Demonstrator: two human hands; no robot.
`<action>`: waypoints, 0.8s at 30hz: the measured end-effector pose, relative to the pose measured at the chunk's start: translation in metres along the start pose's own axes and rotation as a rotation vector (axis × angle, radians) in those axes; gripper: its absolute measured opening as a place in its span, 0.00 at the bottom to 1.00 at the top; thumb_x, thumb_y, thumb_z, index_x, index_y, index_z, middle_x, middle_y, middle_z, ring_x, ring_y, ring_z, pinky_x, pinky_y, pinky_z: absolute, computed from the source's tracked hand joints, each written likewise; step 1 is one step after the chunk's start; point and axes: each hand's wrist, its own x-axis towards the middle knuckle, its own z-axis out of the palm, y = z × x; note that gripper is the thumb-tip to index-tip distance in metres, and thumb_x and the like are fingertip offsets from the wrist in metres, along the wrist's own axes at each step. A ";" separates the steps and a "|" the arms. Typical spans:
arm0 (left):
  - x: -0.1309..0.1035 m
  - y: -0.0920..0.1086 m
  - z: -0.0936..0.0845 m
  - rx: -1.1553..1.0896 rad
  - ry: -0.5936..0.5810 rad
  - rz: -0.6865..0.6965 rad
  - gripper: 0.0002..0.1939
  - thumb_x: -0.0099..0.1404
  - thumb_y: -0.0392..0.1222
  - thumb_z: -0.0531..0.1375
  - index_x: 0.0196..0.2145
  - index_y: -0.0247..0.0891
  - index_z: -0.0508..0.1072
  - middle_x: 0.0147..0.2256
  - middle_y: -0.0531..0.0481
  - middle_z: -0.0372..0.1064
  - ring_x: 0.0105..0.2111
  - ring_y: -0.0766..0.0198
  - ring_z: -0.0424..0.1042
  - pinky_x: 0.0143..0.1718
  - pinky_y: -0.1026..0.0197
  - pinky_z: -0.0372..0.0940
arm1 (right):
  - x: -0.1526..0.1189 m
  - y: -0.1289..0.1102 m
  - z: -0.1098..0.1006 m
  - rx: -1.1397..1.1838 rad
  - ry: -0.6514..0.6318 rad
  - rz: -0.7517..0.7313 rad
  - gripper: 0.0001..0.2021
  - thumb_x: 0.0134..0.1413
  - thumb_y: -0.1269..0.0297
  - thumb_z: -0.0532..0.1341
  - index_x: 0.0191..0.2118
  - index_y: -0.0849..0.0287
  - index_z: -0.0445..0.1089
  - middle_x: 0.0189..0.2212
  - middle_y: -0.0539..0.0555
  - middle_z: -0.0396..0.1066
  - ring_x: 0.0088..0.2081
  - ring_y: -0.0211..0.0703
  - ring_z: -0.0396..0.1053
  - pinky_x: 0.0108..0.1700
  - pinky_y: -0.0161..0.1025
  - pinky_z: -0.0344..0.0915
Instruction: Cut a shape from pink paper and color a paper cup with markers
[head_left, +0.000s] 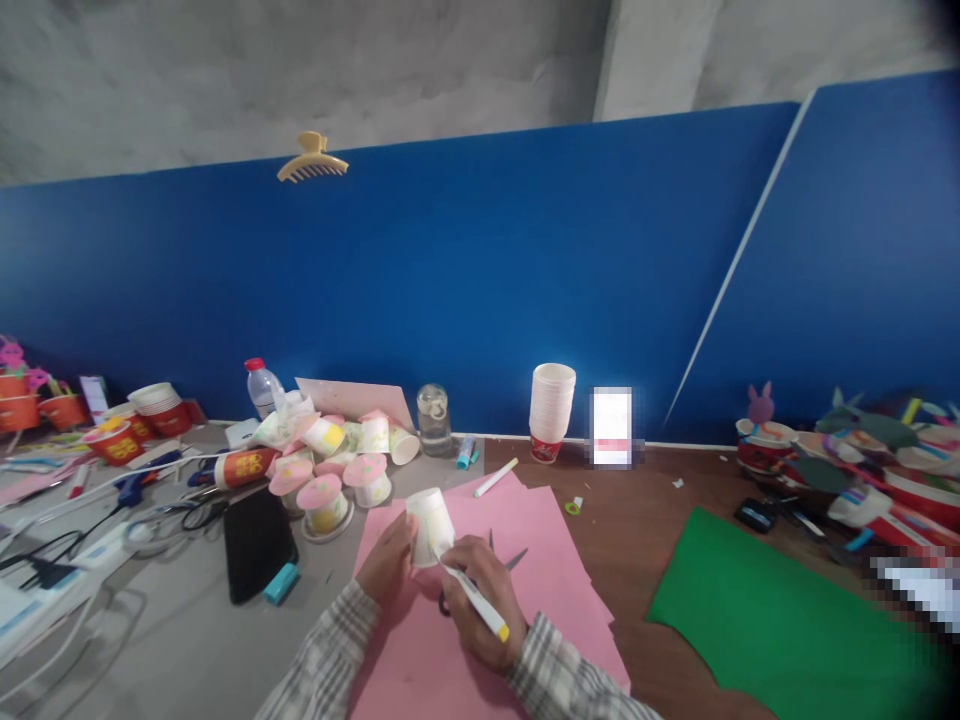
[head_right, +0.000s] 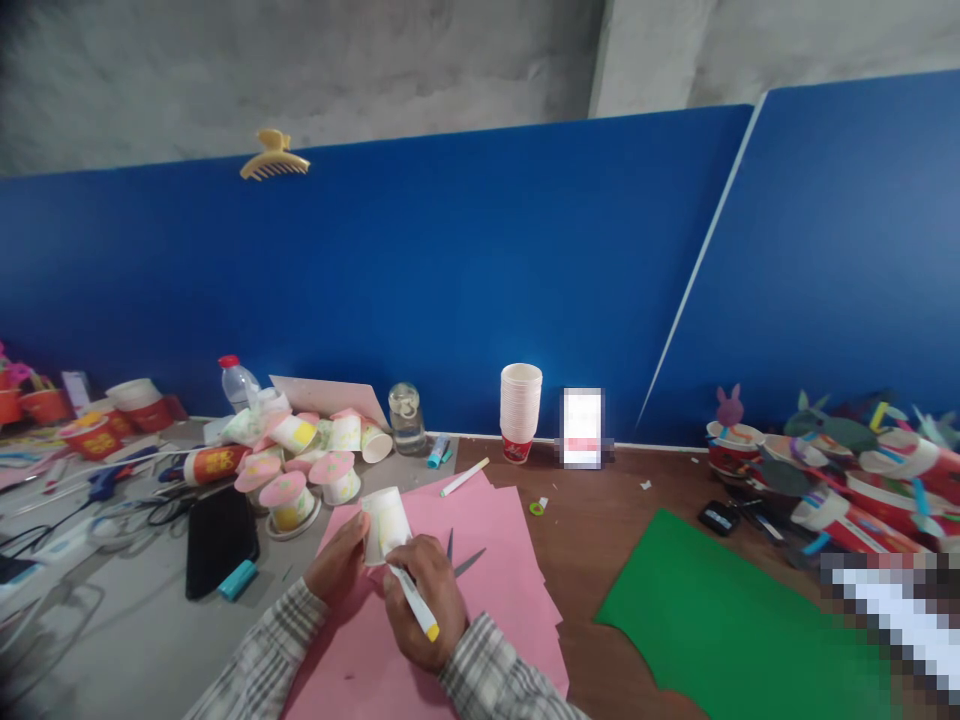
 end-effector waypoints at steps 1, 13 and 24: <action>0.000 0.000 0.000 0.001 0.003 0.010 0.23 0.40 0.57 0.64 0.30 0.36 0.73 0.26 0.49 0.72 0.30 0.58 0.67 0.31 0.58 0.63 | 0.000 0.000 0.000 0.000 -0.005 -0.004 0.07 0.48 0.70 0.59 0.34 0.52 0.68 0.28 0.49 0.71 0.33 0.44 0.70 0.37 0.38 0.68; 0.000 -0.001 -0.002 0.009 -0.004 0.037 0.22 0.44 0.57 0.62 0.29 0.35 0.73 0.25 0.47 0.72 0.29 0.56 0.68 0.30 0.57 0.64 | 0.000 0.000 0.000 0.016 0.051 0.043 0.07 0.47 0.70 0.59 0.35 0.52 0.68 0.28 0.48 0.72 0.30 0.44 0.70 0.32 0.36 0.68; -0.001 0.000 0.002 -0.035 0.028 0.038 0.24 0.42 0.56 0.64 0.31 0.34 0.74 0.26 0.46 0.74 0.32 0.54 0.69 0.33 0.56 0.65 | 0.000 -0.002 0.000 0.050 0.088 0.011 0.07 0.46 0.69 0.59 0.33 0.53 0.70 0.28 0.49 0.72 0.31 0.45 0.70 0.34 0.38 0.69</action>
